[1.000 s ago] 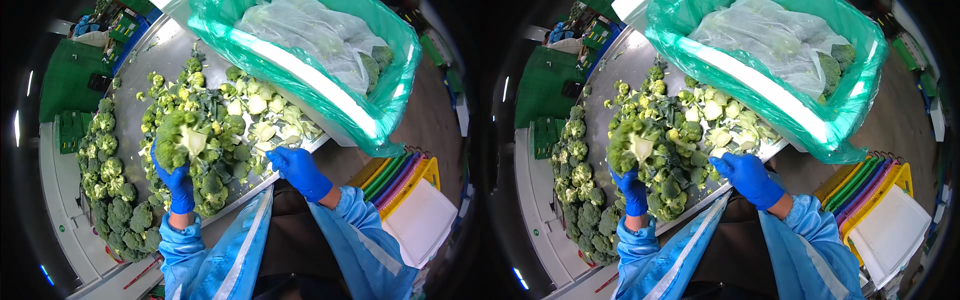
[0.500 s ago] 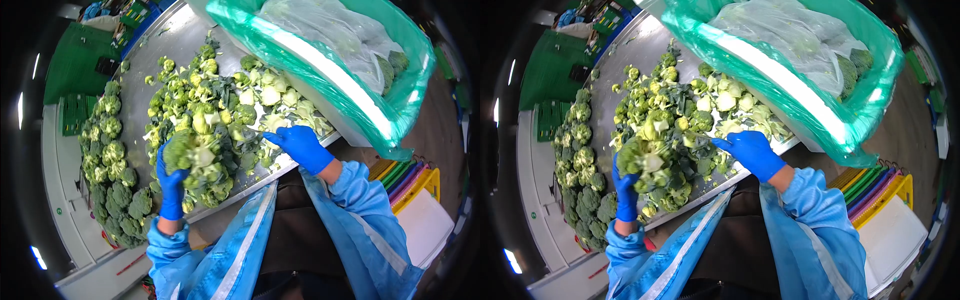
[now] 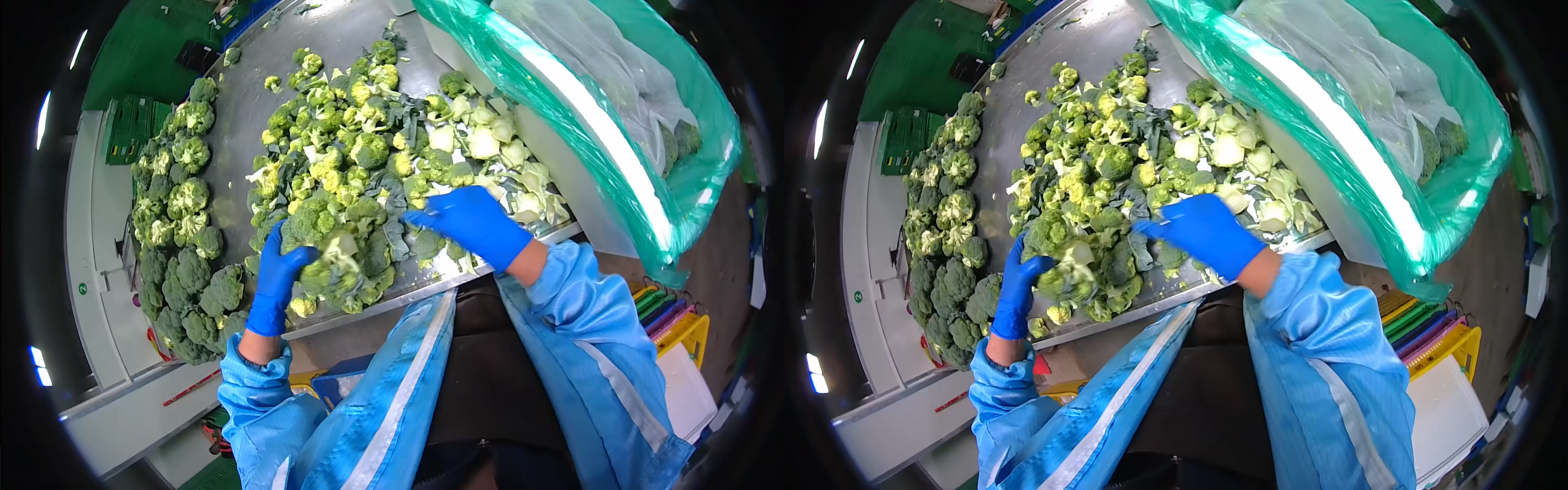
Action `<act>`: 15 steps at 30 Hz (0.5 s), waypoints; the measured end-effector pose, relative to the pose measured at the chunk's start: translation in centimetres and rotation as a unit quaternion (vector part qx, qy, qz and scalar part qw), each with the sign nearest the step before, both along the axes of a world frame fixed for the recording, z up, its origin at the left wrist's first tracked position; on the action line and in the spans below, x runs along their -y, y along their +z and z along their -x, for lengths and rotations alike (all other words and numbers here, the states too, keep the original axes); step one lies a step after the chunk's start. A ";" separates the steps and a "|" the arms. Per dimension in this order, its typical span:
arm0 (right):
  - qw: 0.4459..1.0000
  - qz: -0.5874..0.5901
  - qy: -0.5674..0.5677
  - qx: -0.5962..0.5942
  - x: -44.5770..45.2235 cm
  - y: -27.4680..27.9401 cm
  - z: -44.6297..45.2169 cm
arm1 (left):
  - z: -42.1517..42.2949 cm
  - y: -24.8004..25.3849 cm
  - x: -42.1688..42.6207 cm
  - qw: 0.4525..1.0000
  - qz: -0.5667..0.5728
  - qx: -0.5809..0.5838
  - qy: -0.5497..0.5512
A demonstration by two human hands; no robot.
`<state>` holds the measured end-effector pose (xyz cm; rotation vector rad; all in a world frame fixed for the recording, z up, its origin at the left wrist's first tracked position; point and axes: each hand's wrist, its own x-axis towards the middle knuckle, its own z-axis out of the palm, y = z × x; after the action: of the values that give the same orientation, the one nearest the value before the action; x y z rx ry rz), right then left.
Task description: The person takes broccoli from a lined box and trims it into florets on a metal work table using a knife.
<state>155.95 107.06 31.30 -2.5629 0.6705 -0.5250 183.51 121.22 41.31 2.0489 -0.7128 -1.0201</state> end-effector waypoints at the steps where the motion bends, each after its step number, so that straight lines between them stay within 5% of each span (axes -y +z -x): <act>1: 0.999 -0.018 -0.023 -0.030 0.1 -0.1 0.6 | -1.0 -0.3 -0.4 0.996 0.063 -0.058 0.009; 3: 0.996 -0.039 -0.041 -0.062 0.1 0.8 1.1 | -1.5 0.3 -1.0 0.996 0.055 -0.047 0.059; 5: 0.973 -0.220 0.047 -0.044 0.3 3.1 0.1 | -2.4 0.0 -0.4 0.996 0.079 -0.036 0.023; 9: 0.991 -0.059 0.122 0.017 0.3 5.2 -2.3 | -2.2 0.5 0.9 0.996 0.083 -0.027 0.001; 15: 0.988 -0.061 0.129 -0.059 1.6 6.4 -4.2 | -1.7 0.6 2.0 0.997 0.041 0.043 -0.058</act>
<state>160.14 105.50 37.73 -2.5284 0.3863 -0.2395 185.19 119.25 41.88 2.0094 -0.9124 -0.9563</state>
